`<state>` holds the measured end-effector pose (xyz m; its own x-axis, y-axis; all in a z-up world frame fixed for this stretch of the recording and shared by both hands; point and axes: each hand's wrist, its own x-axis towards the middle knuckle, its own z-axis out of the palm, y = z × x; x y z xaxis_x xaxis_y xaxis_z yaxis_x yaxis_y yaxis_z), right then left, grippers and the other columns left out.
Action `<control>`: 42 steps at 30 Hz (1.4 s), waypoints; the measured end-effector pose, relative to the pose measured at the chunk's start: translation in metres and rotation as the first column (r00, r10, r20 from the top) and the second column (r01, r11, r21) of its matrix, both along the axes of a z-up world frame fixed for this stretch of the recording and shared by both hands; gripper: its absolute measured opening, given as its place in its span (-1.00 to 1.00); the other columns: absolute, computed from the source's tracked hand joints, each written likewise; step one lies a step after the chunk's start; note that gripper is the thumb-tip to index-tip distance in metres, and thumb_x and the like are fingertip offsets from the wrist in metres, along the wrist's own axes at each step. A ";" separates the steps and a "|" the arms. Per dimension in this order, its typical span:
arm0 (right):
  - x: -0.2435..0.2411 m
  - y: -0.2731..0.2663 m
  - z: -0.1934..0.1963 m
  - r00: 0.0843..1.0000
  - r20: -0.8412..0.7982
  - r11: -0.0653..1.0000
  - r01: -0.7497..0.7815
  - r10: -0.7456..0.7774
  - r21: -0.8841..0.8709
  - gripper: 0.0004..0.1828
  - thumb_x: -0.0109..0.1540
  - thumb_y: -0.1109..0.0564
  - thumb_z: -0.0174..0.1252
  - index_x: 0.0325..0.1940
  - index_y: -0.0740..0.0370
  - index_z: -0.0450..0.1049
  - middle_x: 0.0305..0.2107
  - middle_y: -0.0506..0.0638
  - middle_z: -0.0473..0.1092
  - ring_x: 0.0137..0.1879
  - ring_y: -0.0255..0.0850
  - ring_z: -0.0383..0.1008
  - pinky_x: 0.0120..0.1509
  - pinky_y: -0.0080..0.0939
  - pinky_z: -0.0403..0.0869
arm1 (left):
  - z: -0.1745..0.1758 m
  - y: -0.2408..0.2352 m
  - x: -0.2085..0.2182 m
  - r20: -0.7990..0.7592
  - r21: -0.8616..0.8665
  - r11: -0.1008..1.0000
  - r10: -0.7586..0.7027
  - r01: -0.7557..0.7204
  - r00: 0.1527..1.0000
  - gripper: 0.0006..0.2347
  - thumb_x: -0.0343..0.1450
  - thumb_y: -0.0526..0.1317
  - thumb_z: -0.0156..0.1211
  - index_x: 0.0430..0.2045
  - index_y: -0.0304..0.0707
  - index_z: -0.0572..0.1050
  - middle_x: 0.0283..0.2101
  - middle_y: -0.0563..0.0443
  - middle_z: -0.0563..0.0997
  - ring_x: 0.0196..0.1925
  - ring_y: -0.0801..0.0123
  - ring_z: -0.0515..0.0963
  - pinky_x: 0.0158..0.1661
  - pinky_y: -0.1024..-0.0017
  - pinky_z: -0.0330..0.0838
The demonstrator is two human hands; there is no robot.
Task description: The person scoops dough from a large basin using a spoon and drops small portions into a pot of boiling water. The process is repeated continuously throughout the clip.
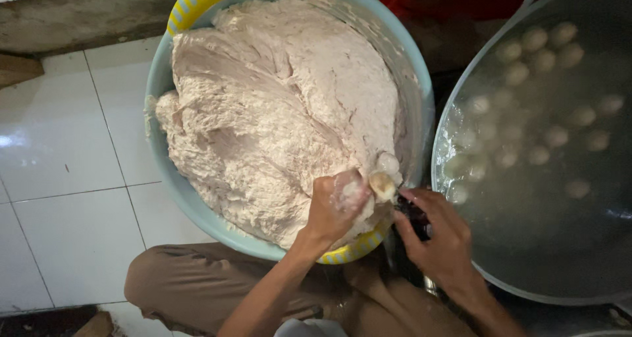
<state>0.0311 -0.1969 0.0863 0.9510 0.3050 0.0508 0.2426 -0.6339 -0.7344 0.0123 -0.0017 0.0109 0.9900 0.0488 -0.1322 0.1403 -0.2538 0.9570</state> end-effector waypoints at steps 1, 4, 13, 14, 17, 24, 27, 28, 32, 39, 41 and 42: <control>-0.002 0.001 -0.002 1.000 -0.022 1.000 -0.014 0.015 0.023 -0.59 0.13 0.25 0.38 0.05 0.31 0.51 -0.06 0.20 0.52 0.02 -0.03 0.61 0.06 -0.15 0.58 | 0.005 -0.001 0.002 0.040 0.043 0.998 -0.054 0.052 0.998 -0.91 0.35 -0.27 0.27 -0.46 -0.32 0.52 -0.53 -0.11 0.62 -0.57 0.26 0.62 -0.48 0.35 0.50; -0.007 0.003 -0.008 0.997 -0.067 0.997 -0.040 0.044 0.062 -0.60 0.12 0.25 0.39 0.02 0.30 0.50 -0.07 0.17 0.54 0.00 -0.07 0.62 0.05 -0.16 0.58 | 0.021 -0.004 0.013 0.061 0.063 0.989 -0.136 0.133 0.989 -0.87 0.30 -0.28 0.29 -0.39 -0.31 0.51 -0.41 -0.14 0.67 -0.45 0.24 0.71 -0.40 0.36 0.61; -0.008 -0.012 -0.027 0.626 -0.779 0.935 0.293 -0.031 0.198 -0.71 0.22 0.25 0.23 0.04 0.34 0.50 -0.56 0.03 0.48 -0.52 -0.36 0.45 -0.52 -0.36 0.43 | 0.024 -0.003 0.017 -0.097 -0.030 0.991 -0.132 0.130 0.986 -0.81 0.21 -0.32 0.38 -0.38 -0.37 0.54 -0.44 -0.24 0.66 -0.36 0.02 0.73 -0.35 0.28 0.59; -0.006 -0.014 -0.030 0.575 -0.818 0.929 0.305 -0.006 0.208 -0.71 0.23 0.25 0.21 0.04 0.35 0.49 -0.59 0.02 0.47 -0.55 -0.35 0.43 -0.54 -0.35 0.40 | 0.023 -0.002 0.018 -0.093 -0.007 0.991 -0.132 0.132 0.987 -0.78 0.19 -0.31 0.39 -0.36 -0.37 0.56 -0.45 -0.25 0.65 -0.36 0.00 0.72 -0.34 0.27 0.59; -0.005 -0.014 -0.035 0.449 -0.893 0.921 0.339 0.019 0.190 -0.72 0.26 0.23 0.18 0.05 0.38 0.46 -0.62 0.02 0.43 -0.59 -0.32 0.38 -0.57 -0.31 0.35 | 0.020 -0.004 0.019 -0.196 0.173 0.961 -0.180 0.215 0.964 -0.77 0.12 -0.26 0.44 -0.43 -0.32 0.60 -0.49 -0.26 0.65 -0.40 -0.06 0.69 -0.35 0.19 0.57; -0.005 -0.012 -0.033 0.285 -0.958 0.935 0.333 0.021 0.120 -0.73 0.29 0.17 0.11 0.03 0.36 0.48 -0.57 0.01 0.43 -0.58 -0.32 0.39 -0.59 -0.27 0.36 | 0.005 -0.003 0.012 -0.320 0.382 0.874 -0.180 0.300 0.930 -0.76 0.23 -0.15 0.41 -0.40 -0.33 0.60 -0.44 -0.35 0.62 -0.35 -0.26 0.63 -0.36 -0.08 0.46; -0.004 -0.020 -0.027 0.276 -0.961 0.956 0.280 0.010 0.090 -0.72 0.28 0.12 0.14 0.02 0.32 0.50 -0.60 0.12 0.46 -0.61 -0.25 0.39 -0.53 -0.28 0.39 | -0.007 -0.003 0.008 -0.316 0.437 0.861 -0.125 0.261 0.940 -0.71 0.31 -0.10 0.39 -0.31 -0.39 0.57 -0.36 -0.36 0.63 -0.31 -0.25 0.61 -0.30 -0.09 0.43; -0.004 -0.025 -0.025 0.319 -0.948 0.943 0.309 0.017 0.121 -0.72 0.27 0.13 0.15 0.02 0.32 0.50 -0.55 0.09 0.47 -0.57 -0.26 0.43 -0.49 -0.27 0.42 | -0.010 -0.001 0.005 -0.222 0.473 0.861 -0.089 0.187 0.971 -0.70 0.32 -0.13 0.35 -0.24 -0.41 0.57 -0.32 -0.35 0.63 -0.31 -0.24 0.59 -0.30 -0.06 0.43; 0.017 -0.072 -0.022 0.594 -0.804 0.932 0.300 -0.016 0.203 -0.74 0.36 0.09 0.09 0.01 0.32 0.52 -0.40 0.02 0.51 -0.37 -0.28 0.52 -0.31 -0.27 0.54 | -0.024 0.010 -0.012 0.159 0.713 0.698 -0.249 0.063 0.955 -0.81 0.44 -0.24 0.16 -0.16 -0.35 0.58 -0.04 -0.22 0.67 -0.16 -0.05 0.60 -0.14 0.04 0.44; 0.100 -0.135 -0.069 0.955 -0.135 0.923 0.210 -0.265 -0.323 -0.71 0.46 0.15 0.08 0.23 0.32 0.48 -0.14 0.13 0.51 -0.17 -0.18 0.54 -0.10 -0.17 0.51 | -0.025 0.023 -0.014 -0.147 0.578 0.795 -0.118 0.182 0.982 -0.70 0.40 -0.13 0.20 -0.12 -0.37 0.61 -0.41 -0.30 0.65 -0.38 -0.14 0.61 -0.32 0.05 0.48; 0.104 -0.137 -0.070 0.974 -0.025 0.884 0.194 -0.225 -0.425 -0.70 0.43 0.19 0.13 0.23 0.34 0.50 -0.10 0.19 0.49 -0.15 -0.13 0.55 -0.09 -0.13 0.52 | -0.021 0.023 -0.009 -0.124 0.416 0.896 -0.116 0.158 0.985 -0.69 0.38 -0.11 0.24 -0.15 -0.40 0.60 -0.44 -0.29 0.64 -0.42 -0.09 0.63 -0.34 0.08 0.49; 0.101 -0.133 -0.068 0.975 -0.022 0.884 0.189 -0.219 -0.427 -0.68 0.39 0.21 0.15 0.23 0.34 0.50 -0.07 0.21 0.47 -0.17 -0.12 0.54 -0.12 -0.12 0.52 | -0.020 0.022 -0.008 -0.065 0.309 0.944 -0.104 0.119 0.993 -0.70 0.38 -0.11 0.26 -0.20 -0.41 0.59 -0.42 -0.26 0.65 -0.41 -0.04 0.65 -0.34 0.11 0.51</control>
<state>0.1323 -0.3300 0.0186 0.9911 0.0821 -0.1052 0.0336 -0.9167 -0.3982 0.0041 0.0207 -0.0090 0.9845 -0.0149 -0.1746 0.1371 -0.5549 0.8205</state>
